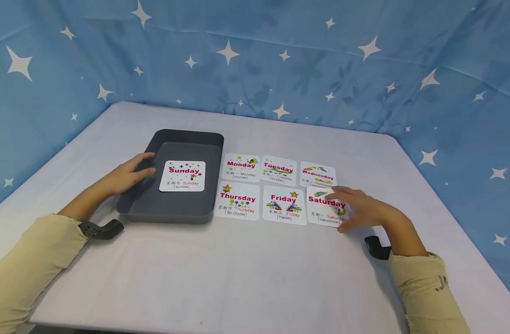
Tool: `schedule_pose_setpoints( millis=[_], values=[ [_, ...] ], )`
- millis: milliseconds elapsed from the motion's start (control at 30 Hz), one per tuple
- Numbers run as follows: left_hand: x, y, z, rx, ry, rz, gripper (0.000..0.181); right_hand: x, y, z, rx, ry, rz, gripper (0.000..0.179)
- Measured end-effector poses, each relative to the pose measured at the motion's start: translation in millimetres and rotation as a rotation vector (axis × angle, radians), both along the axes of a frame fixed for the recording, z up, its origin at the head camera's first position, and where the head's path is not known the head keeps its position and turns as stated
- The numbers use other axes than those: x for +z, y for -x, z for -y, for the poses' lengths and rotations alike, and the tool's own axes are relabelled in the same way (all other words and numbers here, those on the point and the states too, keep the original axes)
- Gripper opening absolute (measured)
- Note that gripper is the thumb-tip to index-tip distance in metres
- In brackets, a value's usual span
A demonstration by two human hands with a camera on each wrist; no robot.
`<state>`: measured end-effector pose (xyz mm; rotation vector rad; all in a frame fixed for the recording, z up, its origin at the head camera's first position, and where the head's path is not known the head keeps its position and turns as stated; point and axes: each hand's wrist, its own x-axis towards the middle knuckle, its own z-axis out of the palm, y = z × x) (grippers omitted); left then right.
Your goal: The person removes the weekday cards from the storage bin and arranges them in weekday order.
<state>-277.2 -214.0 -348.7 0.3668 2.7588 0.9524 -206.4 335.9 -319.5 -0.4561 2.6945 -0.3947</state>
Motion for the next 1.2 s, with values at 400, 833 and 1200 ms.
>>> schedule_pose_setpoints(
  millis=[400, 833, 1200],
  values=[
    [-1.6, 1.6, -0.2, -0.003, -0.010, -0.009, 0.064, 2.4, -3.0, 1.3, -0.010, 0.050, 0.047, 0.088],
    [0.5, 0.0, 0.8, 0.006, -0.003, -0.014, 0.063, 3.7, 0.2, -0.5, 0.014, 0.053, 0.064, 0.090],
    [-0.8, 0.7, 1.0, -0.002, -0.009, -0.012, 0.062, -1.4, 3.3, -2.2, -0.022, 0.089, 0.064, 0.079]
  ],
)
